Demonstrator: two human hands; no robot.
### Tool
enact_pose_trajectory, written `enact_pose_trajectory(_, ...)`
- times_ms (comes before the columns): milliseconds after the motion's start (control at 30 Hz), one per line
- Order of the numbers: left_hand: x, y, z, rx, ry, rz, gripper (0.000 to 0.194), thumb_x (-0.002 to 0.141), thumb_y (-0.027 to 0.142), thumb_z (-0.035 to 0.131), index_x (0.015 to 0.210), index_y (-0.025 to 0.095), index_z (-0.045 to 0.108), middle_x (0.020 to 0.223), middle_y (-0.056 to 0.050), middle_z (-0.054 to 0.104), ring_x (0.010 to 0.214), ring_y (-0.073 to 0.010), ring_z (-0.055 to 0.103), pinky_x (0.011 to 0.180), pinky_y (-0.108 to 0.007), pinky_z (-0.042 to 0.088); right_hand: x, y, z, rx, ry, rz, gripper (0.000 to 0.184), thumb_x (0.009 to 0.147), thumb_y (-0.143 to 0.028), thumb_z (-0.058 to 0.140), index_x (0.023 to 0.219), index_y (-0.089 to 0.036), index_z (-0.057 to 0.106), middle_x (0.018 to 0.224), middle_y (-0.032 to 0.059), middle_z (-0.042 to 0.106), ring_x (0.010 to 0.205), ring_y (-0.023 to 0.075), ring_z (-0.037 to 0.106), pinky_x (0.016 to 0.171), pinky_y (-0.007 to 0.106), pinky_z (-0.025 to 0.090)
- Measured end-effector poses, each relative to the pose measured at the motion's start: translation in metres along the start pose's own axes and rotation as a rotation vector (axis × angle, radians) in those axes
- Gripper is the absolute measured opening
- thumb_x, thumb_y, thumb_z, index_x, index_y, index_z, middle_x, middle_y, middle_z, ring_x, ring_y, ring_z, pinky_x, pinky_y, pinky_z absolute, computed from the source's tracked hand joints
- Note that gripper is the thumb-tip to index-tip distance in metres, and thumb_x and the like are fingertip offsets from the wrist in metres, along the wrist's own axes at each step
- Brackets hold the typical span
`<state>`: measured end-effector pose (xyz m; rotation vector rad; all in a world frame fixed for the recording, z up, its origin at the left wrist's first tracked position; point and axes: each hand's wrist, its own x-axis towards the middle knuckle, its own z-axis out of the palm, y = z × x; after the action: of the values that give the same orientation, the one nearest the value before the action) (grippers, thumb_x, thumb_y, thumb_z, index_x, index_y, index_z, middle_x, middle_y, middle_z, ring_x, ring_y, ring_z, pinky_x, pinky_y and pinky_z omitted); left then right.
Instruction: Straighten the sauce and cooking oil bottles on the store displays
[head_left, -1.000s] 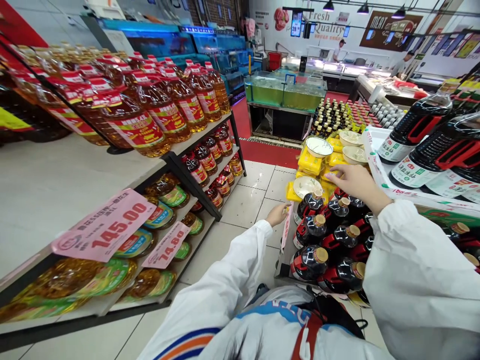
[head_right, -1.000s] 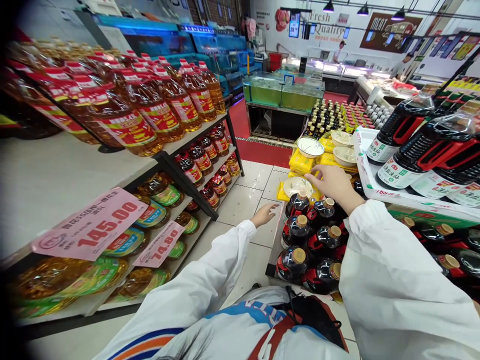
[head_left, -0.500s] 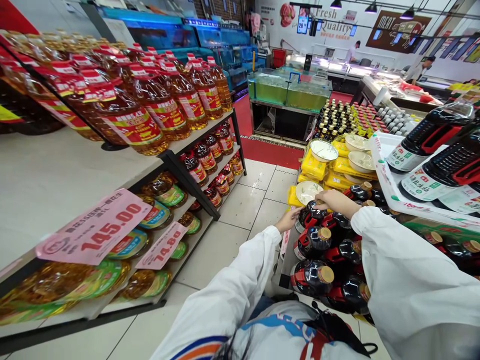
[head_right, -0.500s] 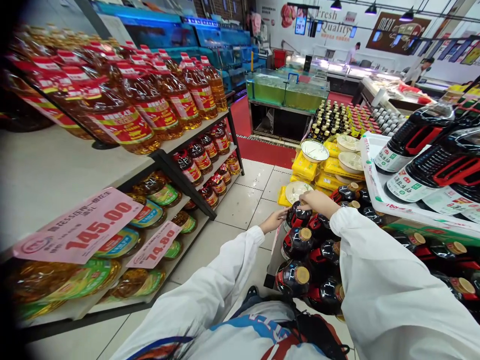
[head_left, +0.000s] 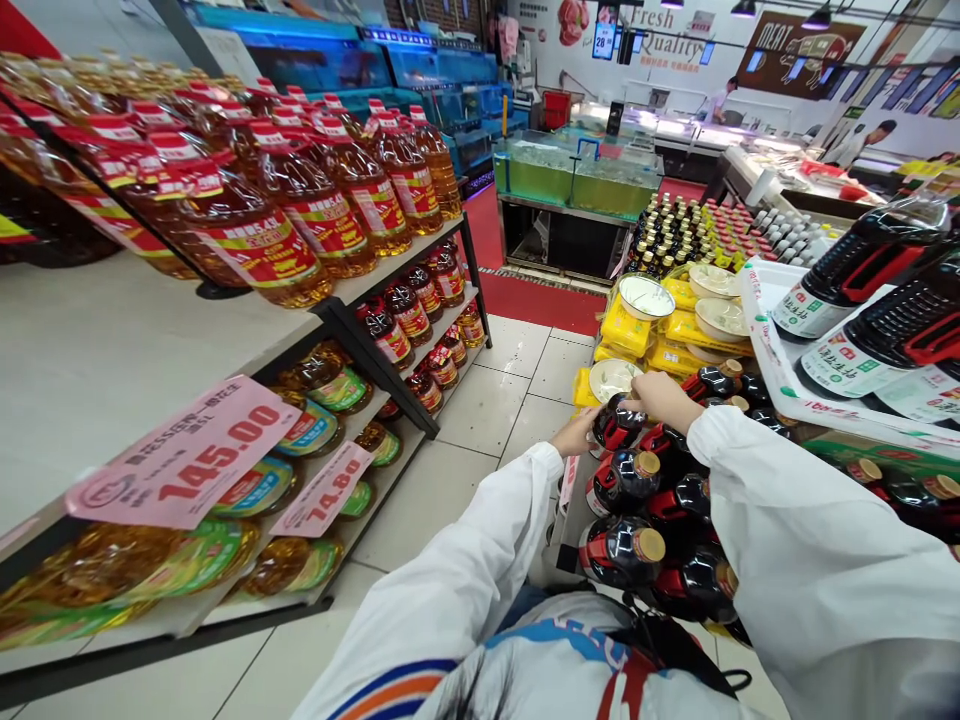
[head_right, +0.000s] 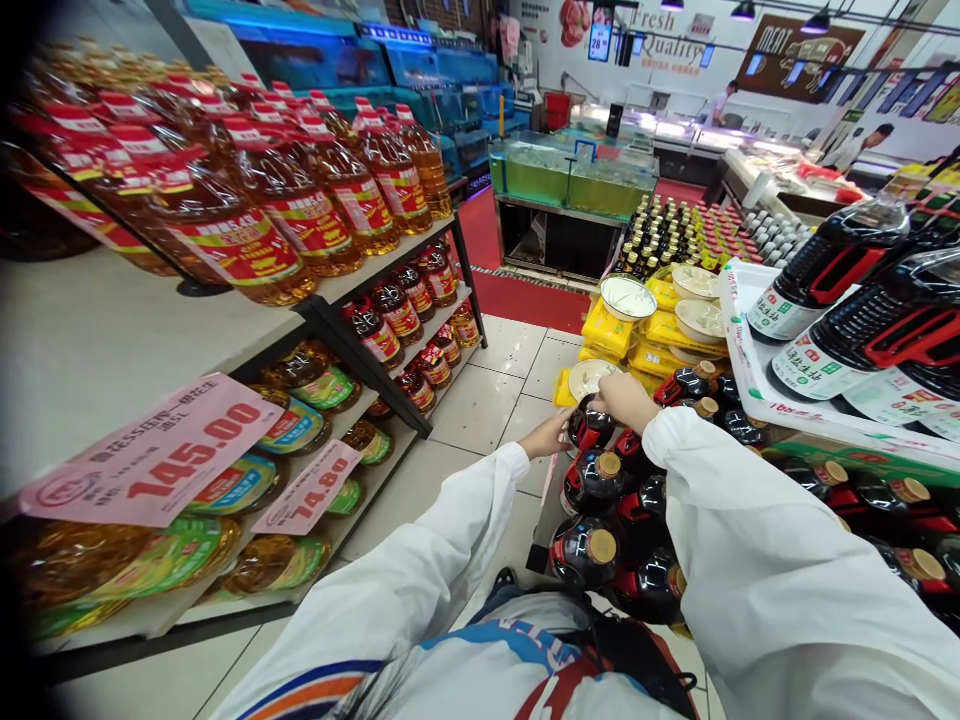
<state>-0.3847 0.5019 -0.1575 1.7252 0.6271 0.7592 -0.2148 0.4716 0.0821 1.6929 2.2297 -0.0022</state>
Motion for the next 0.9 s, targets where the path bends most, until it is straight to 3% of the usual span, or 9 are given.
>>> enact_pose_trajectory(200, 0.001, -0.007, -0.007, 0.057, 0.020, -0.031, 0.122, 0.052, 0.014, 0.093, 0.159, 0.021, 0.036, 0.158, -0.019, 0.042, 0.146, -0.0400, 0.039, 0.123, -0.054, 0.028, 0.000, 0.030, -0.008, 0.039, -0.032, -0.409, 0.026, 0.085, -0.022, 0.073, 0.110, -0.015, 0.074, 0.107, 0.0129, 0.071, 0.101, 0.0262, 0.066, 0.087, 0.032, 0.044)
enact_pose_trajectory(300, -0.001, -0.009, -0.005, 0.056, 0.005, -0.020, 0.131, 0.048, 0.017, 0.097, 0.161, 0.020, 0.032, 0.162, -0.020, 0.038, 0.150, -0.0410, 0.034, 0.125, -0.054, 0.024, -0.003, 0.030, -0.006, 0.110, -0.005, -0.581, 0.027, 0.080, -0.006, 0.065, 0.103, -0.016, 0.074, 0.103, 0.0093, 0.069, 0.102, 0.0230, 0.062, 0.088, 0.030, 0.043)
enact_pose_trajectory(400, -0.007, -0.009, 0.001, 0.026, -0.028, 0.002, 0.132, 0.046, 0.019, 0.098, 0.161, 0.021, 0.032, 0.159, -0.019, 0.044, 0.147, -0.0406, 0.040, 0.124, -0.051, 0.028, -0.009, 0.021, -0.006, 0.158, 0.035, -0.678, 0.026, 0.081, -0.001, 0.054, 0.090, -0.016, 0.073, 0.096, 0.0088, 0.067, 0.100, 0.0225, 0.060, 0.089, 0.032, 0.042)
enact_pose_trajectory(467, -0.011, -0.009, 0.004, 0.002, -0.036, 0.006, 0.126, 0.050, 0.020, 0.097, 0.159, 0.021, 0.034, 0.154, -0.018, 0.051, 0.142, -0.0389, 0.047, 0.119, -0.050, 0.035, -0.014, 0.015, -0.006, 0.165, 0.031, -0.627, 0.023, 0.083, -0.005, 0.056, 0.094, -0.017, 0.073, 0.102, 0.0102, 0.068, 0.101, 0.0229, 0.061, 0.089, 0.032, 0.044)
enact_pose_trajectory(533, -0.015, -0.009, 0.007, -0.007, -0.035, 0.000, 0.119, 0.055, 0.020, 0.094, 0.158, 0.022, 0.035, 0.150, -0.017, 0.055, 0.137, -0.0369, 0.053, 0.114, -0.048, 0.041, -0.018, 0.008, -0.007, 0.153, 0.039, -0.420, 0.025, 0.085, -0.021, 0.069, 0.110, -0.016, 0.072, 0.111, 0.0138, 0.069, 0.103, 0.0264, 0.065, 0.088, 0.033, 0.047)
enact_pose_trajectory(600, -0.016, -0.009, 0.009, 0.002, -0.036, -0.004, 0.118, 0.056, 0.020, 0.093, 0.158, 0.022, 0.034, 0.151, -0.017, 0.054, 0.138, -0.0367, 0.052, 0.113, -0.048, 0.043, -0.021, 0.000, -0.007, 0.101, 0.037, -0.120, 0.050, 0.085, -0.048, 0.075, 0.118, -0.011, 0.070, 0.111, 0.0205, 0.070, 0.101, 0.0325, 0.068, 0.084, 0.036, 0.050)
enact_pose_trajectory(667, -0.015, -0.010, 0.008, 0.024, -0.041, -0.006, 0.120, 0.052, 0.016, 0.093, 0.158, 0.022, 0.035, 0.155, -0.018, 0.050, 0.141, -0.0378, 0.049, 0.116, -0.049, 0.040, -0.020, -0.008, -0.004, 0.029, 0.000, 0.081, 0.066, 0.088, -0.067, 0.065, 0.113, -0.007, 0.072, 0.104, 0.0254, 0.072, 0.095, 0.0358, 0.071, 0.079, 0.037, 0.051)
enact_pose_trajectory(767, -0.014, -0.011, 0.001, 0.072, -0.052, -0.020, 0.115, 0.053, 0.008, 0.087, 0.157, 0.021, 0.039, 0.157, -0.018, 0.048, 0.143, -0.0384, 0.046, 0.119, -0.050, 0.037, -0.015, -0.013, -0.002, -0.012, -0.052, 0.072, 0.063, 0.096, -0.064, 0.055, 0.108, -0.005, 0.074, 0.102, 0.0261, 0.073, 0.095, 0.0338, 0.073, 0.077, 0.034, 0.050)
enact_pose_trajectory(900, -0.018, -0.012, -0.015, 0.124, -0.032, -0.056, 0.102, 0.064, 0.006, 0.077, 0.157, 0.026, 0.039, 0.160, -0.015, 0.045, 0.144, -0.0349, 0.047, 0.119, -0.052, 0.037, -0.008, 0.006, -0.007, -0.026, -0.073, -0.119, 0.045, 0.092, -0.051, 0.068, 0.109, -0.010, 0.075, 0.104, 0.0196, 0.075, 0.098, 0.0303, 0.072, 0.082, 0.032, 0.048)
